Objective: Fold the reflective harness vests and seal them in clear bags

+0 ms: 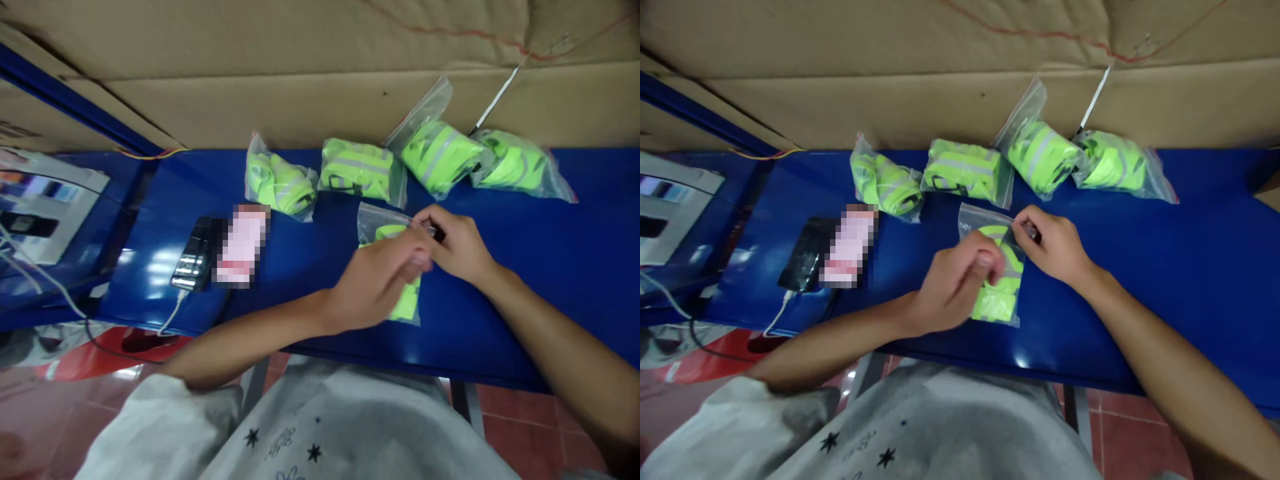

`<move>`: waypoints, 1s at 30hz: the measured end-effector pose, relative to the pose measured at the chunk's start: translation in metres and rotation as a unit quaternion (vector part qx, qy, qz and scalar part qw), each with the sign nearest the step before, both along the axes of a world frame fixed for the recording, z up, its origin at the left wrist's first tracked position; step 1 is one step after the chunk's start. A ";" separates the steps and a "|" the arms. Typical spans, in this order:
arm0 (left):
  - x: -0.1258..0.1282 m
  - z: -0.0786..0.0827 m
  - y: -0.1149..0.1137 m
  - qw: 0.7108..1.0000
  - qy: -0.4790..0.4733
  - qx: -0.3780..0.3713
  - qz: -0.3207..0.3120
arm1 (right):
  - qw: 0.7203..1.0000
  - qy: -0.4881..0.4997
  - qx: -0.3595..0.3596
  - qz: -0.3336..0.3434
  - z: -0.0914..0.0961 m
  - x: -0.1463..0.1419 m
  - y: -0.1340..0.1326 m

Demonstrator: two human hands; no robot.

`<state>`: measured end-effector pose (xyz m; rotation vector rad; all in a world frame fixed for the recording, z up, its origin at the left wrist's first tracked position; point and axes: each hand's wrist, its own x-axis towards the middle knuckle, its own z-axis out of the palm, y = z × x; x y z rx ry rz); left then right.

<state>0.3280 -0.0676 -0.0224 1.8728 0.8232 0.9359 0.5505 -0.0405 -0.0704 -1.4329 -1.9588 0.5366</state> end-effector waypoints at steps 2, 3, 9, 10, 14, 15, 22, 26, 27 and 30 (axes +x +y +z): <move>-0.008 -0.011 0.019 0.999 -0.015 0.016 0.042 | 0.999 -0.027 0.019 0.000 0.000 -0.002 -0.002; -0.014 -0.017 0.027 0.997 -0.021 0.032 0.066 | 0.999 -0.036 0.026 0.001 0.001 -0.003 -0.003; -0.035 -0.032 0.047 0.977 0.068 0.201 0.010 | 0.999 -0.024 0.033 0.027 0.005 -0.001 -0.004; -0.036 -0.030 0.047 0.969 0.103 0.223 -0.002 | 0.999 -0.014 0.034 0.023 0.005 -0.001 -0.003; -0.036 -0.025 0.047 0.954 0.180 0.237 -0.026 | 0.998 0.008 0.049 -0.026 0.004 0.000 0.000; -0.036 -0.025 0.048 0.956 0.183 0.227 -0.026 | 0.998 0.007 0.048 -0.038 0.004 0.000 0.001; -0.038 -0.030 0.051 0.970 0.159 0.185 -0.021 | 0.998 0.011 -0.001 -0.063 0.006 -0.002 0.001; -0.039 -0.031 0.050 0.972 0.150 0.177 -0.016 | 0.997 0.009 -0.029 -0.076 0.001 0.000 -0.003; -0.039 -0.031 0.049 0.972 0.151 0.178 -0.015 | 0.996 0.007 -0.035 -0.078 0.000 0.001 -0.004; -0.038 -0.033 0.048 0.971 0.151 0.187 -0.013 | 0.996 0.002 -0.038 -0.077 -0.002 0.002 -0.006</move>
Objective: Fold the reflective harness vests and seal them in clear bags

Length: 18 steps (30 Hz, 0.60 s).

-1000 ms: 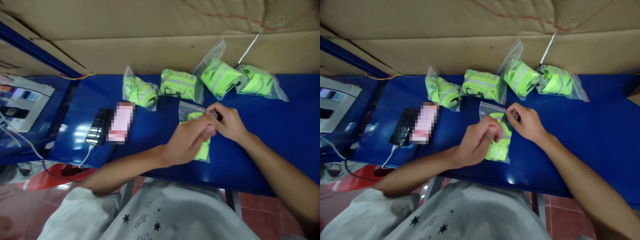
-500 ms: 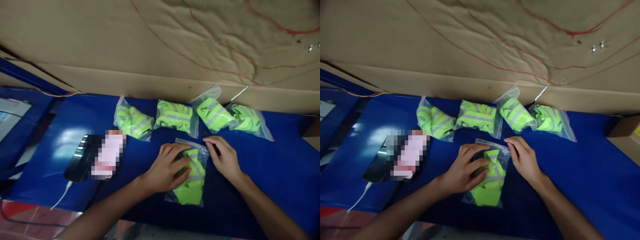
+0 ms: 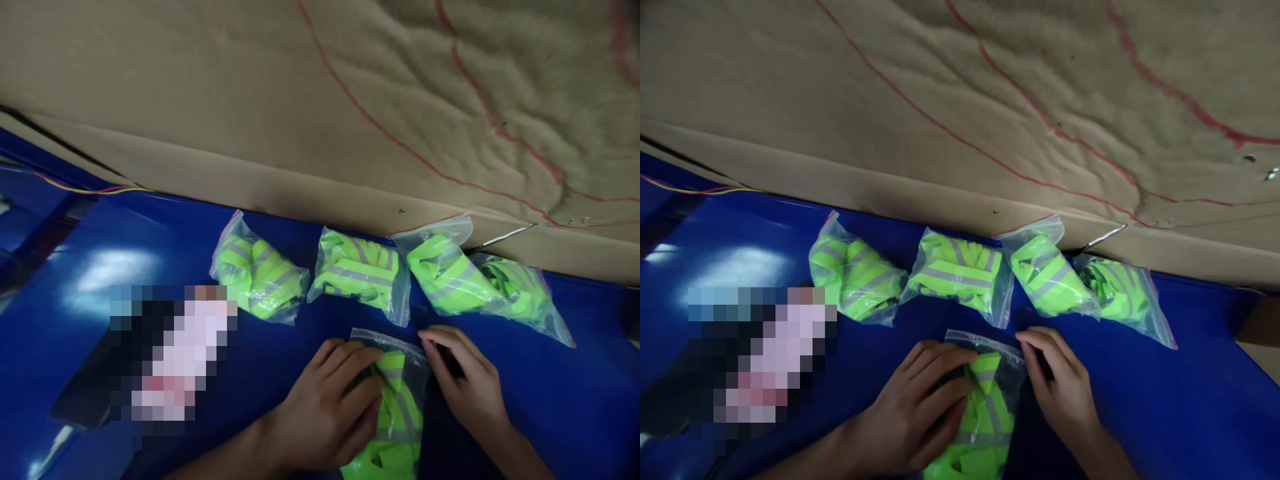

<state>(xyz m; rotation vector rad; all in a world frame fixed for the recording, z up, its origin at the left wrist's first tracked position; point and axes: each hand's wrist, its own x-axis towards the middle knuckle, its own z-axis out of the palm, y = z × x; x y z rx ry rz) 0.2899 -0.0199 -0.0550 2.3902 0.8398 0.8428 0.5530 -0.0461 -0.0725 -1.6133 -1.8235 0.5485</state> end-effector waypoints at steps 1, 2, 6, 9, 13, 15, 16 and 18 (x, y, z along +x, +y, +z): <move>0.000 -0.001 0.000 1.000 -0.001 0.005 0.001 | 1.000 -0.001 0.003 0.002 0.000 0.000 0.000; 0.000 -0.001 0.000 1.000 -0.003 0.011 0.002 | 1.000 -0.003 0.005 0.005 0.000 0.001 0.001; 0.002 -0.003 0.003 1.000 -0.007 0.017 0.000 | 1.000 -0.012 0.022 0.016 0.002 0.002 0.005; 0.003 -0.003 0.003 1.000 -0.003 -0.003 0.004 | 0.999 -0.021 0.039 0.018 0.002 0.002 0.008; 0.007 -0.008 0.000 1.000 -0.015 -0.014 0.011 | 0.996 -0.042 0.077 0.028 -0.002 -0.002 0.010; 0.009 -0.011 0.000 1.000 -0.020 -0.006 0.016 | 0.992 -0.067 0.100 0.029 -0.006 -0.004 0.012; 0.010 -0.013 0.000 1.000 -0.018 -0.004 0.020 | 0.990 -0.086 0.107 0.029 -0.008 -0.005 0.015; 0.012 -0.016 0.000 0.999 -0.010 0.001 0.034 | 0.986 -0.124 0.107 0.031 -0.009 -0.006 0.024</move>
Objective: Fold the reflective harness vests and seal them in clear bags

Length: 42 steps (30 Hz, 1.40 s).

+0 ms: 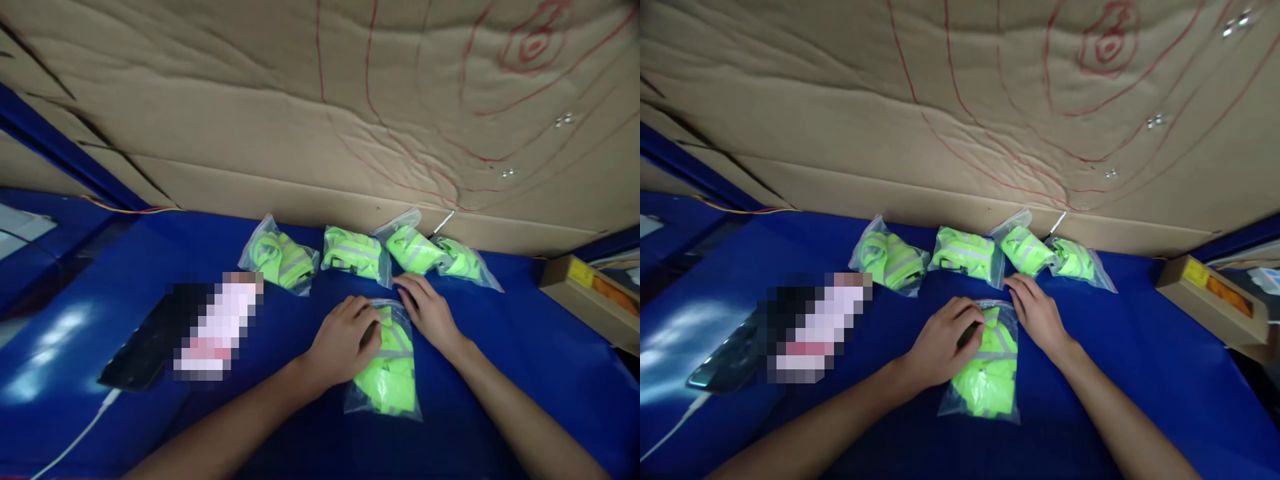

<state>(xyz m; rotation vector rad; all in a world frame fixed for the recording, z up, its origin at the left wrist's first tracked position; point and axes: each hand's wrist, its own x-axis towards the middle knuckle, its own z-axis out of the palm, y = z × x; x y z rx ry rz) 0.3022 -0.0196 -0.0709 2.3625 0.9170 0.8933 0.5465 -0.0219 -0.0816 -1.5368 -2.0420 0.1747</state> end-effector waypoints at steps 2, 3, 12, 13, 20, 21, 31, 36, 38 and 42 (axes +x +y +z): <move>0.002 -0.002 0.001 1.000 0.006 0.008 0.014 | 1.000 -0.011 -0.006 0.005 0.003 -0.002 0.013; 0.003 -0.002 0.001 1.000 0.008 0.011 0.019 | 1.000 0.002 -0.012 0.015 0.006 -0.003 0.020; 0.002 0.016 0.003 0.991 -0.046 0.029 0.125 | 0.986 0.161 0.008 0.044 0.050 -0.038 0.027; 0.001 0.016 0.004 0.990 -0.068 0.013 0.123 | 0.982 0.178 -0.001 0.056 0.052 -0.042 0.023; 0.003 0.008 0.012 0.972 -0.190 -0.093 0.103 | 0.958 0.202 -0.087 0.182 0.060 -0.043 0.019; 0.003 0.007 0.013 0.969 -0.201 -0.098 0.102 | 0.956 0.196 -0.092 0.199 0.062 -0.041 0.020; -0.001 0.009 0.024 0.938 -0.306 -0.144 0.077 | 0.976 0.104 -0.040 0.187 0.072 -0.043 0.017; 0.000 0.007 0.018 0.936 -0.311 -0.157 0.056 | 0.991 0.085 0.035 0.096 0.069 -0.039 0.018; 0.000 0.009 0.012 0.937 -0.307 -0.162 0.047 | 0.994 0.064 0.087 0.023 0.069 -0.035 0.020; 0.000 0.014 0.004 0.939 -0.307 -0.146 0.050 | 0.989 0.025 0.137 -0.056 0.075 -0.029 0.022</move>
